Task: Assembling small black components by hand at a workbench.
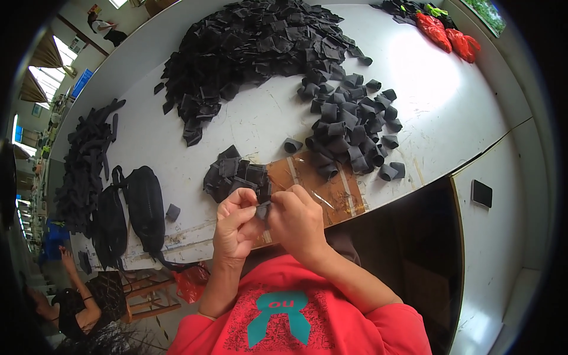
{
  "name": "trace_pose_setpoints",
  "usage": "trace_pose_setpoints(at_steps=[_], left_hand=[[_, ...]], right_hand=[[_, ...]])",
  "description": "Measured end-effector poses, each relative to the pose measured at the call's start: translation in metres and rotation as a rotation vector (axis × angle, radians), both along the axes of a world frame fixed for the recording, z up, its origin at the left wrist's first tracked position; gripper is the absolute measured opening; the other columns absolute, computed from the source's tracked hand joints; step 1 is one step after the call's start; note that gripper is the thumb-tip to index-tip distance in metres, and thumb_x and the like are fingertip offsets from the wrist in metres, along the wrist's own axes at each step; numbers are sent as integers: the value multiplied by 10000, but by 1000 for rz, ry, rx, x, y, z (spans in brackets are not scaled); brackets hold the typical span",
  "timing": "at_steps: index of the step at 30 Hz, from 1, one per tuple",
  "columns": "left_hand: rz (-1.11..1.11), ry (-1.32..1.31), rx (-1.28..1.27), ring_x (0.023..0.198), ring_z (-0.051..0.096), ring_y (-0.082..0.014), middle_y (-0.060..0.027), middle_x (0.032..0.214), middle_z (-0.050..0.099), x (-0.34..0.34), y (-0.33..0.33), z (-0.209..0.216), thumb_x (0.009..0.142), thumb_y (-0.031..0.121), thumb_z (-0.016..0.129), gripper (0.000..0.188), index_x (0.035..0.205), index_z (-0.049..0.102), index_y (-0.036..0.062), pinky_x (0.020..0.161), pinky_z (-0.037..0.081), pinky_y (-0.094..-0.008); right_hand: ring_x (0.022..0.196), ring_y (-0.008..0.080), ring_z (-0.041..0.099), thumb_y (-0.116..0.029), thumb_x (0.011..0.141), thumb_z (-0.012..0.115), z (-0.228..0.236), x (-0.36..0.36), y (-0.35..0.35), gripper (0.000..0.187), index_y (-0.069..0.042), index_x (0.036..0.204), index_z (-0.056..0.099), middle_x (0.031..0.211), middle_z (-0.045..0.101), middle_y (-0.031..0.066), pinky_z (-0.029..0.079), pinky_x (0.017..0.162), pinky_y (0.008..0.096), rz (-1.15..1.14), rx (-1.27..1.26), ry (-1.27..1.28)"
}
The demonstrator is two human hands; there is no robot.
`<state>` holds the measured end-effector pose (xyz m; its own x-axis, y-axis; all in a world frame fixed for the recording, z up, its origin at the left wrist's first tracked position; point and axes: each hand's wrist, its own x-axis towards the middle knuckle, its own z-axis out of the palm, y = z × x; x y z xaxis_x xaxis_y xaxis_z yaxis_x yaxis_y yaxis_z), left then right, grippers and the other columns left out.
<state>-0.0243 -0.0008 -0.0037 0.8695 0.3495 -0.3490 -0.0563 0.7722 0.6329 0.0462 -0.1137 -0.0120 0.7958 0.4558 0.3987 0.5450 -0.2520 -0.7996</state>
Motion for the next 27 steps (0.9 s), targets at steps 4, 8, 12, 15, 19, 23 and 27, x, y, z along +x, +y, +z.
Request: trace_pose_setpoints(at_steps=[4, 8, 12, 15, 19, 23, 27], left_hand=[[-70, -29, 266, 545, 460, -27, -11, 776, 522, -3, -7, -2, 734, -60, 564, 178, 891, 510, 4, 449, 349, -163], [147, 90, 770, 617, 520, -48, -23, 766, 556, 4, -18, 2, 755, -65, 541, 108, 850, 519, -17, 543, 427, -182], [256, 105, 807, 541, 491, -36, -40, 753, 573, 8, -23, 12, 761, -64, 536, 90, 833, 527, -11, 458, 383, -162], [120, 20, 370, 483, 453, -42, -64, 768, 579, 5, -12, 17, 755, -63, 529, 112, 843, 511, 3, 400, 335, -170], [-314, -412, -398, 366, 346, -35, -63, 707, 532, 10, 2, 34, 774, -45, 501, 112, 864, 482, 19, 308, 252, -173], [-223, -324, -404, 307, 296, -18, -88, 649, 507, 29, 12, 44, 830, -54, 392, 168, 980, 464, -32, 315, 232, -178], [-231, -169, -145, 329, 269, -6, -96, 778, 596, 25, 9, 8, 838, 12, 492, 146, 984, 495, 15, 330, 226, -150]], right_hand=[[553, 125, 538, -30, 722, 587, 11, 6, -15, 50, 12, 748, 582, 679, 562, 60, 401, 471, 246, 169, 107, 564], [514, 38, 378, -44, 795, 564, 29, 14, -11, 54, -28, 746, 580, 599, 443, -42, 284, 441, 172, 238, 345, 1326], [492, 32, 277, -101, 835, 548, 24, 20, -13, 103, -54, 746, 533, 585, 368, -64, 233, 424, 177, 405, 621, 1709], [504, 26, 281, -144, 855, 534, 32, 24, -17, 158, -65, 721, 511, 591, 362, -71, 224, 429, 175, 456, 492, 1542], [525, 17, 311, -218, 868, 531, 65, 37, -17, 233, -61, 699, 505, 605, 386, -74, 238, 446, 172, 573, 294, 1117], [515, 13, 341, -241, 879, 516, 75, 64, -2, 253, -50, 713, 535, 609, 425, -69, 257, 449, 170, 518, 141, 959], [545, 12, 371, -315, 880, 513, 24, 65, -10, 317, -58, 696, 526, 598, 419, -56, 285, 462, 166, 693, 255, 1108]])
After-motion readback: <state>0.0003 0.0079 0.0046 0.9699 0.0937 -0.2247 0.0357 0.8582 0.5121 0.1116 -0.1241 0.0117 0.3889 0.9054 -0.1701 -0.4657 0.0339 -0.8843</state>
